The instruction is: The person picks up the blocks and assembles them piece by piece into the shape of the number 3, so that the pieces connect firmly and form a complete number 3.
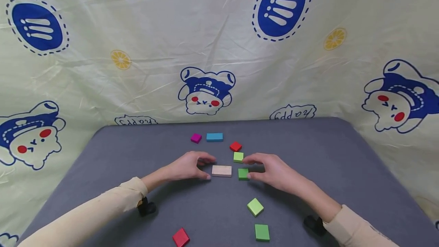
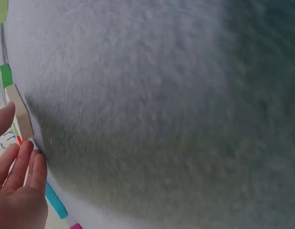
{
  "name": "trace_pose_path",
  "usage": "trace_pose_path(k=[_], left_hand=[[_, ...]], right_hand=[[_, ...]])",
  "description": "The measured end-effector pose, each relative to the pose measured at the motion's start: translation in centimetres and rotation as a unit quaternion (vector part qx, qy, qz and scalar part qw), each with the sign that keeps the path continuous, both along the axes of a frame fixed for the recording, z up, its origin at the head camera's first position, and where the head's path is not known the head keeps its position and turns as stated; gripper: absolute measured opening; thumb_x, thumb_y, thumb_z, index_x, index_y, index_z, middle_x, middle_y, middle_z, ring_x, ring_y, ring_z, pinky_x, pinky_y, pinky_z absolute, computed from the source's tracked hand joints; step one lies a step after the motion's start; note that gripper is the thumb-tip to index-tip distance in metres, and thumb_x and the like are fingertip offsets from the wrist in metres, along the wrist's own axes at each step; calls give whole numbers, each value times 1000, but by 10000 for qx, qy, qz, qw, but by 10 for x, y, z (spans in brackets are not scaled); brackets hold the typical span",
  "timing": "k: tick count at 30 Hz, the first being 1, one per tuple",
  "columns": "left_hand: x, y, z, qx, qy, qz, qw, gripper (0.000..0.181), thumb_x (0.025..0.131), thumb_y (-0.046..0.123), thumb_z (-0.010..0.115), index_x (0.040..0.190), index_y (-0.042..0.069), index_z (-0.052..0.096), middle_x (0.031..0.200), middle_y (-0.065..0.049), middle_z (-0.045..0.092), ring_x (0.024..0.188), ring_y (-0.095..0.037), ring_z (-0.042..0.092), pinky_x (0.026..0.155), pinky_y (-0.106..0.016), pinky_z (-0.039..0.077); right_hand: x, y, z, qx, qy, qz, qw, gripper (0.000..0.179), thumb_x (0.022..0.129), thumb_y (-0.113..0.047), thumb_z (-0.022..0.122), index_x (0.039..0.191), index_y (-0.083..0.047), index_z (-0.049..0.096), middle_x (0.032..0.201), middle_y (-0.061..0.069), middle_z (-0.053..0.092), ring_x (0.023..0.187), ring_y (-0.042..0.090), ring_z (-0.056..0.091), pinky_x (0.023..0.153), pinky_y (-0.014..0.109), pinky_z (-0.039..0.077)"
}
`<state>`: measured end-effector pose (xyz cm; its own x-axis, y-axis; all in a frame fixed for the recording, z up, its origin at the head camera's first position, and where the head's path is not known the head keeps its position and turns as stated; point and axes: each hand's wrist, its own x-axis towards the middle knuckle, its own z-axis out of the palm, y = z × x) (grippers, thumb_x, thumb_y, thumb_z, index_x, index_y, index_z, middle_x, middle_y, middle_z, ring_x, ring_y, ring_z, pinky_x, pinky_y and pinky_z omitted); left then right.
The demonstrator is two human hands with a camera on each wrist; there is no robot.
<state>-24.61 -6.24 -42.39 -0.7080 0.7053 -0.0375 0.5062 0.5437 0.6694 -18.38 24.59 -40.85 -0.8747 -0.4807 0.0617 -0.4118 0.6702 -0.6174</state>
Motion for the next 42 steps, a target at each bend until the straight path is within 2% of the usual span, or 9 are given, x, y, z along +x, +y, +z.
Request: trace_pose_path(k=[5,8,12,20,33,42], left_hand=[[2,8,-4,205,84,47,9997,45,81,16,81,123,7,67,115,0,65,99,-12,57,89,-25,47],[5,10,-7,273,126,184,9994,40,81,16,82,118,9,69,110,2,65,96,-11,56,86,-24,47],[8,14,-10,283,203,377,9987,34,80,17,83,112,11,72,104,6,64,93,-9,55,84,-23,46],[10,16,-11,239,416,506,9976,27,81,16,82,107,13,74,97,8,63,89,-8,55,81,-22,46],[13,-5,-3,177,401,639,9970,25,84,17,79,108,15,73,101,9,63,93,-9,57,85,-28,48],[20,-25,-9,346,526,629,9960,24,81,13,80,104,13,73,98,6,63,90,-12,58,82,-30,48]], right_hand=[[-3,-2,-1,18,-69,-6,10000,43,87,-23,77,127,-12,64,122,-1,64,114,24,59,95,50,46],[-4,-2,-2,42,-102,-29,9999,44,86,-22,78,126,-11,64,121,0,65,113,23,59,95,49,46],[-5,-2,-4,78,-159,-32,9998,44,86,-24,78,126,-12,65,121,-1,65,113,22,59,96,49,46],[-7,0,-6,87,-119,-32,9999,44,86,-26,78,125,-13,65,122,-2,65,114,22,59,96,49,45],[-6,-1,-8,101,-138,3,9999,44,85,-24,78,126,-13,65,122,-2,65,115,22,58,96,50,45],[-6,0,-11,87,-177,41,9998,43,86,-24,78,125,-14,65,123,-2,64,116,24,57,97,51,44]])
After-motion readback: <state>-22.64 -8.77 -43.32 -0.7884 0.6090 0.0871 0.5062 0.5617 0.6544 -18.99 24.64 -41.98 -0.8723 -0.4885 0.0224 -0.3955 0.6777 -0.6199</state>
